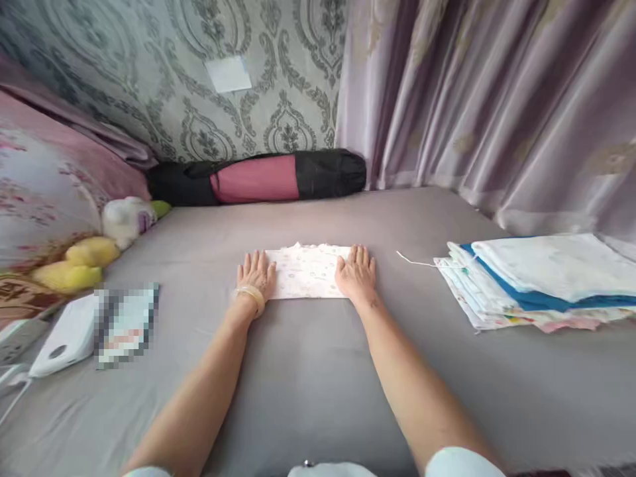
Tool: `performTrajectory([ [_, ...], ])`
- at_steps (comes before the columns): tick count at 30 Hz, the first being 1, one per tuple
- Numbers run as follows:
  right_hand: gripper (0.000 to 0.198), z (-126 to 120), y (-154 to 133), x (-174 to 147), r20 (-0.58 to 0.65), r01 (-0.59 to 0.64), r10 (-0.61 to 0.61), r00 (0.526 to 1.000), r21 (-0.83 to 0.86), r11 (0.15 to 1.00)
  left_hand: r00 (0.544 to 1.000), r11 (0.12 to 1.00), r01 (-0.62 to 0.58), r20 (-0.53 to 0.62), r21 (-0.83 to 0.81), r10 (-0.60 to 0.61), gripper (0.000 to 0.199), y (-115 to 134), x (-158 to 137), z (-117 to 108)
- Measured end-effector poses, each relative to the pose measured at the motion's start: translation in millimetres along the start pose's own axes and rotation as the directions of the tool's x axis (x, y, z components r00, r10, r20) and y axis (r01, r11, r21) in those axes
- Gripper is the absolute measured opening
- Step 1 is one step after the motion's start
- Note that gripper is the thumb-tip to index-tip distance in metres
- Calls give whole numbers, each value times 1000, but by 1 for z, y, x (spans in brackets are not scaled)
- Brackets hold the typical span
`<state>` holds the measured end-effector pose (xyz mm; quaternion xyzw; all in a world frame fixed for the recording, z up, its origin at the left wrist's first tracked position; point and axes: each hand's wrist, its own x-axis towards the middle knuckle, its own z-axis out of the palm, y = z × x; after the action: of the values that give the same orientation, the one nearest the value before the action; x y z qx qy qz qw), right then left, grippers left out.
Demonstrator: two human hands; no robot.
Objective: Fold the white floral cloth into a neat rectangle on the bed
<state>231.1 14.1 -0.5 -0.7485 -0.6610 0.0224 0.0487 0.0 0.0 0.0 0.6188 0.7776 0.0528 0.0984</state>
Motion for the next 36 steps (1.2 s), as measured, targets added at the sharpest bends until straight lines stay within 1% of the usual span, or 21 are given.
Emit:
performTrajectory([
  [4, 60, 0, 0, 1, 15, 0, 0, 1000, 10, 1000, 999, 1000, -18, 44, -20, 19, 70, -1, 2, 4],
  [10, 59, 0, 1, 1, 3, -8, 8, 1000, 22, 1000, 1000, 994, -7, 22, -109, 10, 68, -2, 3, 4],
  [12, 58, -2, 0, -1, -50, 16, -16, 999, 5, 1000, 1000, 981, -6, -28, -195, 0, 63, -2, 4, 3],
  [13, 58, -2, -2, -2, -90, 42, -42, 995, -5, 999, 997, 965, -17, -83, -260, -5, 60, -2, 4, 2],
  [14, 57, -3, -3, -3, -131, 76, -77, 988, -15, 997, 987, 939, -47, -163, -341, -9, 56, -3, 3, 1],
  [15, 57, -3, -5, -4, -165, 116, -118, 979, -21, 993, 966, 897, -104, -260, -429, -13, 53, -3, 3, 0],
  [16, 57, -3, -7, -5, -185, 156, -158, 970, -24, 987, 932, 838, -183, -363, -515, -20, 51, -2, 3, -1],
  [18, 57, 0, -11, -7, -170, 214, -213, 962, -16, 977, 845, 671, -357, -531, -650, -64, 50, -2, 0, -7],
  [20, 56, 5, -13, -7, -121, 232, -230, 966, -5, 973, 773, 502, -481, -618, -718, -143, 51, 1, -6, -18],
  [22, 56, 11, -14, -6, -91, 226, -225, 970, 1, 974, 691, 402, -576, -686, -712, -226, 52, 4, -15, -36],
  [23, 56, 13, -13, -6, -93, 227, -226, 970, -2, 974, 627, 389, -628, -734, -674, -262, 52, 5, -21, -48],
  [24, 55, 15, -13, -5, -104, 233, -232, 967, -8, 972, 541, 401, -679, -789, -615, -293, 51, 6, -26, -59],
  [25, 55, 16, -12, -5, -119, 241, -241, 963, -17, 970, 428, 431, -725, -842, -537, -329, 49, 6, -31, -70],
  [26, 55, 16, -12, -4, -132, 249, -250, 959, -26, 968, 322, 487, -744, -884, -458, -340, 48, 5, -34, -79],
  [27, 55, 16, -12, -4, -140, 254, -256, 956, -32, 967, 243, 548, -737, -911, -397, -333, 45, 4, -36, -84],
  [28, 55, 16, -12, -4, -141, 253, -256, 957, -34, 967, 210, 601, -710, -925, -366, -316, 43, 2, -35, -86],
  [29, 55, 15, -12, -4, -132, 248, -250, 959, -32, 968, 219, 642, -671, -926, -372, -307, 41, 0, -32, -85],
  [30, 55, 13, -12, -5, -117, 240, -242, 963, -27, 970, 257, 671, -625, -917, -398, -304, 39, -3, -28, -80],
  [32, 54, 11, -13, -5, -87, 230, -230, 969, -20, 973, 352, 706, -533, -882, -465, -315, 35, -9, -17, -65],
  [35, 55, 7, -14, -6, -84, 233, -234, 969, -24, 972, 430, 754, -463, -862, -466, -268, 32, -17, -3, -39],
  [36, 55, 6, -14, -7, -99, 238, -239, 966, -29, 971, 465, 767, -449, -853, -459, -238, 30, -19, -1, -32],
])
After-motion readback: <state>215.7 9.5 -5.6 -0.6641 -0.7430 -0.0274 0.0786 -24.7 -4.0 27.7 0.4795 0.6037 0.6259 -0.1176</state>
